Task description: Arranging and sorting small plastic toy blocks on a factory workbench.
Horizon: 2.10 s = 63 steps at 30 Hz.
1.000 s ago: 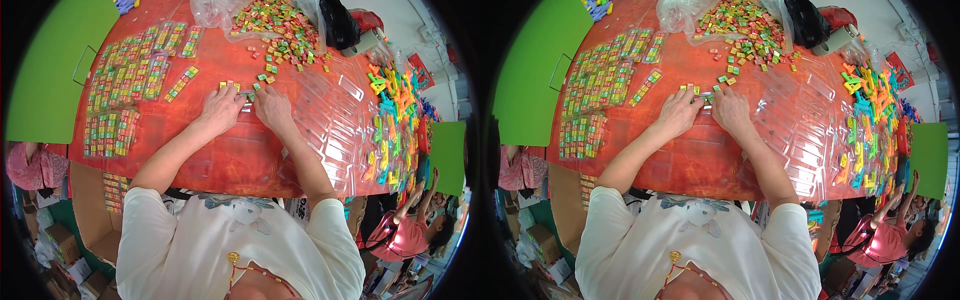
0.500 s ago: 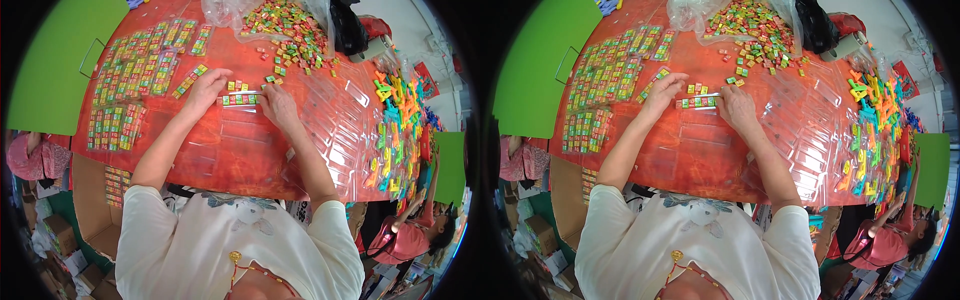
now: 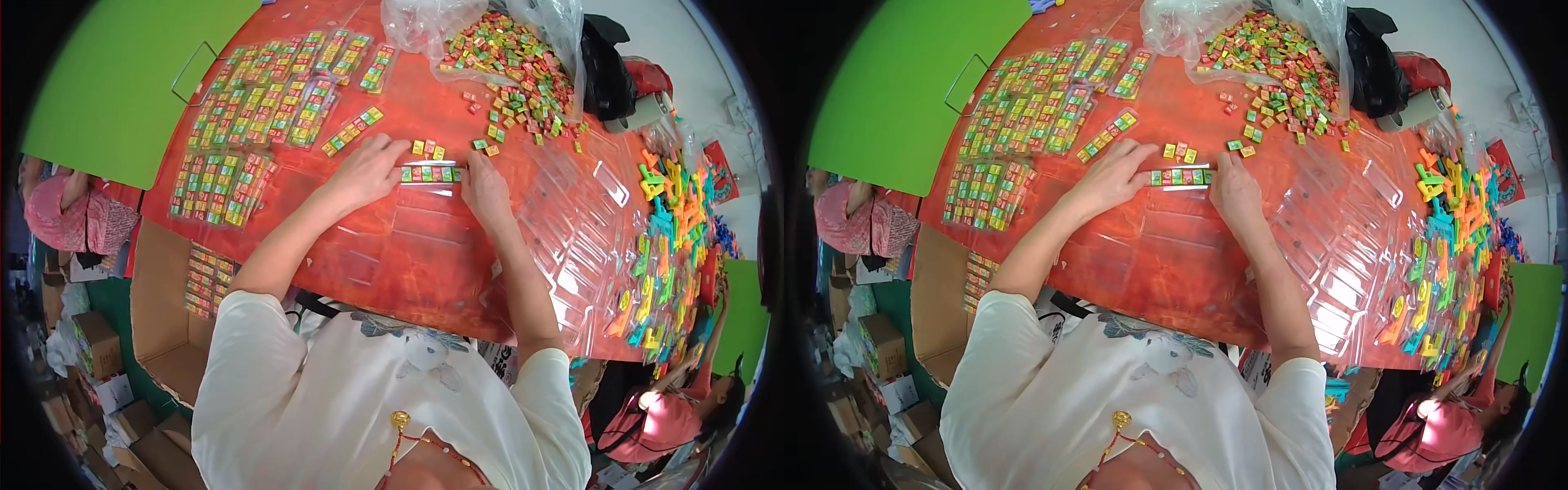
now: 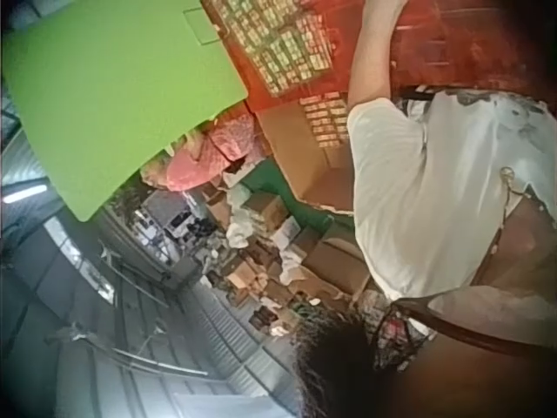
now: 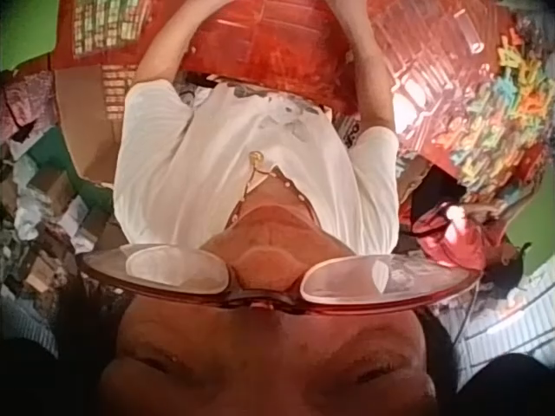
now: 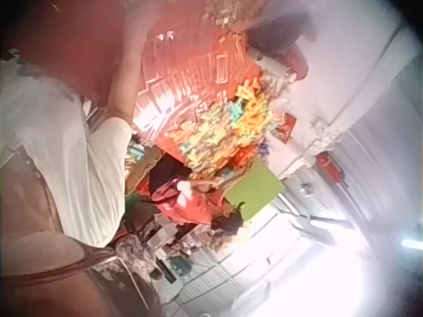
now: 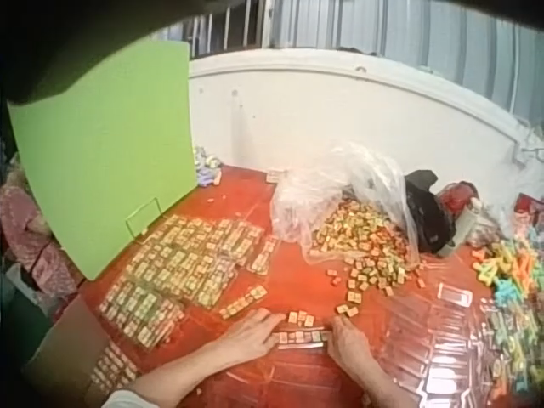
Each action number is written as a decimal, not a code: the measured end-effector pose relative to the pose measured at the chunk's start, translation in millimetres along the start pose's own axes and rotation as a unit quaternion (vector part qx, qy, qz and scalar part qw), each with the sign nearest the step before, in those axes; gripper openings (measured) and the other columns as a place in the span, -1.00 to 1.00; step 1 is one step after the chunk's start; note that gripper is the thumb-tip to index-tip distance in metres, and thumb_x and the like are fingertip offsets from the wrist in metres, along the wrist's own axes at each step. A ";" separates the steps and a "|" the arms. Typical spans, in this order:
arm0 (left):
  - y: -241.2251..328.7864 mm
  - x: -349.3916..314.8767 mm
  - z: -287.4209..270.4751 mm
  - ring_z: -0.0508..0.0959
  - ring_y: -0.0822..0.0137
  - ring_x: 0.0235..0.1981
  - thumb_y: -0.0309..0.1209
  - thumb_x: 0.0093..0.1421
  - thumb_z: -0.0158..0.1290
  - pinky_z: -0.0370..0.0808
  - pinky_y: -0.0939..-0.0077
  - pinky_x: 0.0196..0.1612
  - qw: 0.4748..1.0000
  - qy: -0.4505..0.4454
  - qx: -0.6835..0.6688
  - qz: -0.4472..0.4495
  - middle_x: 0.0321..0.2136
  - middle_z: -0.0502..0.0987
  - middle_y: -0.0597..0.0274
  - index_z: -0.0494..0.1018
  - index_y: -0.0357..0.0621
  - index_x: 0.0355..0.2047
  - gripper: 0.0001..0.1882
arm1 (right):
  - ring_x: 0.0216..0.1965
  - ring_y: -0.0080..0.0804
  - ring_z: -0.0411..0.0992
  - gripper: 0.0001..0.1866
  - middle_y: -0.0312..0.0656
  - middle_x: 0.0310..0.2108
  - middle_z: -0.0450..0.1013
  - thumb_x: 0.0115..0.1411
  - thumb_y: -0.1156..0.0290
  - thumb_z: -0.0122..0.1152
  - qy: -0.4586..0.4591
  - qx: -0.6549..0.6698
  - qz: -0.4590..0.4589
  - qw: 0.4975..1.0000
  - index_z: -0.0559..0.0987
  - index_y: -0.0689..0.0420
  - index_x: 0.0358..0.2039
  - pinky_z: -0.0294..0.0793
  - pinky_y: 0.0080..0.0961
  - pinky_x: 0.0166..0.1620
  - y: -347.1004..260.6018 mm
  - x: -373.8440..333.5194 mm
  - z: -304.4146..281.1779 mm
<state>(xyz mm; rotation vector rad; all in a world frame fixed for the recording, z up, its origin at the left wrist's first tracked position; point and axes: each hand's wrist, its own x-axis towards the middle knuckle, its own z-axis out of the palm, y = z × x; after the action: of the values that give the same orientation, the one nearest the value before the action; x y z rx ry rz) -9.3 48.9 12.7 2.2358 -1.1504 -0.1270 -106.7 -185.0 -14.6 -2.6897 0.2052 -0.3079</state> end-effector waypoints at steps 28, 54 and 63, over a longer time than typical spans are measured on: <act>15.4 -5.3 10.4 0.43 0.03 -0.07 -0.22 0.14 0.19 0.49 0.13 -0.10 0.984 -0.032 0.172 -0.030 -0.14 0.38 0.03 0.38 -0.18 0.11 -0.44 | -0.19 0.07 0.57 -0.76 0.13 -0.29 0.58 0.17 0.49 0.17 0.003 0.230 0.045 0.972 0.52 0.16 -0.13 0.54 -0.15 -0.17 -32.1 38.7 38.3; -33.4 38.1 -7.6 0.42 -0.04 0.02 -0.37 0.14 0.06 0.39 0.01 0.03 0.960 0.029 0.269 -0.073 -0.03 0.44 -0.08 0.37 -0.20 0.16 -0.46 | -0.39 -0.63 0.45 -0.72 -0.31 -0.31 0.53 0.27 0.43 0.12 -0.086 0.490 0.143 0.856 0.51 0.17 -0.02 0.35 -0.66 -0.37 -25.9 32.2 23.2; -61.0 44.2 4.1 0.20 -0.22 0.29 -0.39 0.19 0.00 0.10 -0.17 0.27 0.918 0.081 0.384 -0.060 0.28 0.22 -0.22 0.25 -0.10 0.30 -0.37 | -0.37 -0.59 0.43 -0.76 -0.26 -0.34 0.47 0.27 0.60 0.10 -0.090 0.505 0.120 0.850 0.51 0.29 -0.05 0.47 -0.61 -0.29 -30.8 34.0 17.8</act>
<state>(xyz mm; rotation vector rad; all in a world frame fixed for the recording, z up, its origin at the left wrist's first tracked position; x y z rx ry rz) 59.6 39.6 -16.6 2.9215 -1.0797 0.5479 -66.6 -156.7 -11.0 -1.6044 0.2324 -0.0426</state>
